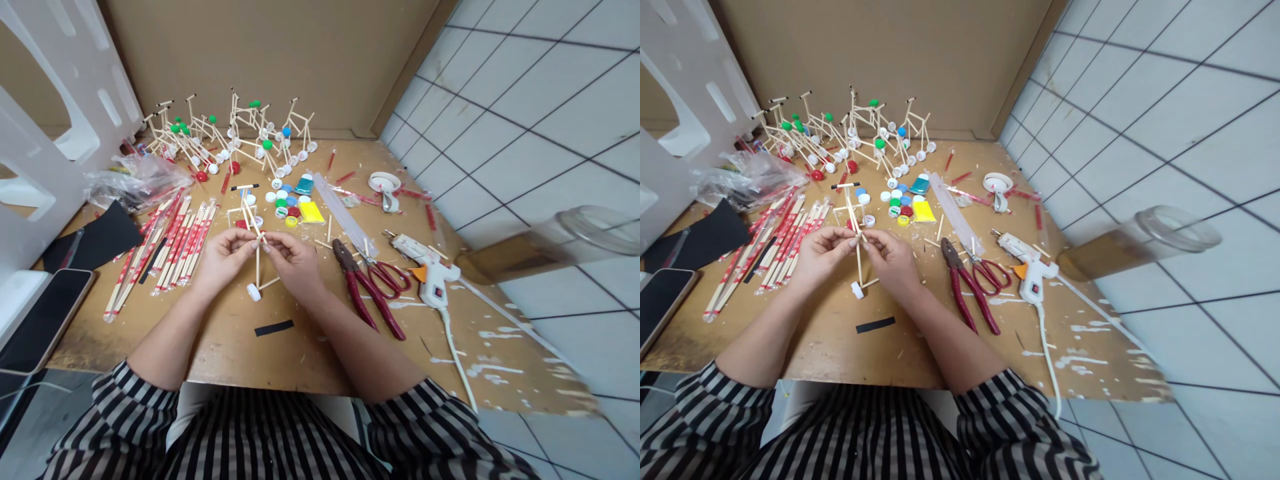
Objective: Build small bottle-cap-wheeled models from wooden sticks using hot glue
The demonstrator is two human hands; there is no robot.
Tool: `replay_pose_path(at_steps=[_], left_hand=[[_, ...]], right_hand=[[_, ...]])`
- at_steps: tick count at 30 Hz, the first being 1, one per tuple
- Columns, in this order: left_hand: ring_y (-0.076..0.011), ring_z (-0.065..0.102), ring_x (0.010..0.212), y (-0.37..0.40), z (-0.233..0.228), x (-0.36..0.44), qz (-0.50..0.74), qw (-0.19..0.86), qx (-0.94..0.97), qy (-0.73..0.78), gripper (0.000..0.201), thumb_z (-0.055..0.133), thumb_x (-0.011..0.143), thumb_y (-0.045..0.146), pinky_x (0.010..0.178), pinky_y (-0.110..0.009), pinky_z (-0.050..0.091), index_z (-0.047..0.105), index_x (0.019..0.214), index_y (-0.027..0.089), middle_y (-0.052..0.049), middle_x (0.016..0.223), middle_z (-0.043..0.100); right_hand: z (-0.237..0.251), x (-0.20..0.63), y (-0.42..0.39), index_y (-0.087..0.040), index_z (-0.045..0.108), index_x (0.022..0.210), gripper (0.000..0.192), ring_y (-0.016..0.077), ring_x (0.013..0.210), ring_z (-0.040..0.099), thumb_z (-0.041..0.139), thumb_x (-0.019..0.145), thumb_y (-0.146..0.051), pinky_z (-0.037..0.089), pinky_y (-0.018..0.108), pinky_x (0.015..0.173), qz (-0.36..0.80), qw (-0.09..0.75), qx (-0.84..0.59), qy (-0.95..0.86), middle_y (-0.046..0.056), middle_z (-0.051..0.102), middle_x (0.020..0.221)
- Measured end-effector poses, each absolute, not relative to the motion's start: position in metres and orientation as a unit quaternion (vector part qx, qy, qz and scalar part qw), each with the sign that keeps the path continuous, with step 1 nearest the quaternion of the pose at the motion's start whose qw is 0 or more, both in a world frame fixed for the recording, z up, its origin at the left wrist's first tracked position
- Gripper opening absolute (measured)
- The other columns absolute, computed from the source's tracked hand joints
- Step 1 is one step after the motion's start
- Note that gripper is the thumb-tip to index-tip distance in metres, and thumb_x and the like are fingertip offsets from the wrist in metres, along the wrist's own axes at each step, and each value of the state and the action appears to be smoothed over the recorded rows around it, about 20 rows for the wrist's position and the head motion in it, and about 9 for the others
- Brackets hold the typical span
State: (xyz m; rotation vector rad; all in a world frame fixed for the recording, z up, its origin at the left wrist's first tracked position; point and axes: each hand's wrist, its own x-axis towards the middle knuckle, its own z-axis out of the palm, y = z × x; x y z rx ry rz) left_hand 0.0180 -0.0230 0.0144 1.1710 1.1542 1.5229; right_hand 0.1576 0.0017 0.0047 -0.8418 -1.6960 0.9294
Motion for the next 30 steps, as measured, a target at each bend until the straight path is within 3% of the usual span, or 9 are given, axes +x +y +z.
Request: replay_pose_path(at_steps=[30], left_hand=[[-0.0104, 0.064, 0.06, -0.0232, 0.0089, 0.0172, 0.621, 0.451, 0.462, 0.444, 0.024, 0.08, 0.058, 0.03, 0.06, -0.021, 0.051, 0.069, 0.073, 0.015, -0.002, 0.066, 0.07]], right_hand=[[0.0, 0.1596, 0.0033, -0.024, 0.069, 0.098, 0.023, 0.0132, 0.07, 0.061, 0.055, 0.08, -0.019, 0.052, 0.027, 0.067, 0.347, 0.487, -0.357, -0.717, 0.001, 0.068, 0.081]])
